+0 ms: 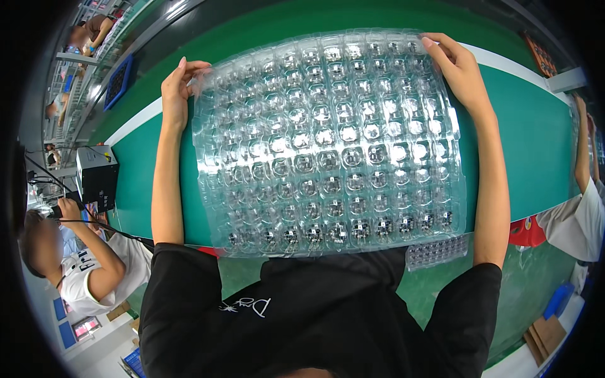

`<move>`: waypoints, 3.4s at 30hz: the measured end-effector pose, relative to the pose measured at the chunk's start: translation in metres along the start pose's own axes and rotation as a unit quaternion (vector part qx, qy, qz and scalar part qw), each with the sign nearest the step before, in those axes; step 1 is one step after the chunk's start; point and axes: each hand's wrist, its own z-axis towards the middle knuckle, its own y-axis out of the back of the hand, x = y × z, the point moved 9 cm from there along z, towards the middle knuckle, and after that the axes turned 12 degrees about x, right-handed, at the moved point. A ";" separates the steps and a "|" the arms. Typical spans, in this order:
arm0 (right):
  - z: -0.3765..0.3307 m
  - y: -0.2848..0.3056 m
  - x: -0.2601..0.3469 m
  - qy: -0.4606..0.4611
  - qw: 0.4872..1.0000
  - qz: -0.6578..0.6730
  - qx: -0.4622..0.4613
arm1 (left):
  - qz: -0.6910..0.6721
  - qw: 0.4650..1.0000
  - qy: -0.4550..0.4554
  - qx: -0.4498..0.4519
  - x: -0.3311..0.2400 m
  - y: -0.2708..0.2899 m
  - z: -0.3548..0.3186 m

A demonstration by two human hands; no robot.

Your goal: Picking small electronic components from a bulk tray and placing them into a specialized jig for assembly.

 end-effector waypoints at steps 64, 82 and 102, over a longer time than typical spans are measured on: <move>-0.001 -0.006 0.014 0.002 1.000 0.000 0.001 | 0.224 0.974 -0.033 -0.002 -0.009 0.008 -0.011; -0.001 -0.003 0.011 -0.001 1.000 0.000 0.001 | 0.218 0.971 -0.095 -0.010 -0.024 -0.006 -0.012; -0.001 -0.006 0.010 0.003 1.000 -0.005 0.008 | 0.151 0.987 -0.051 -0.011 -0.014 0.001 -0.012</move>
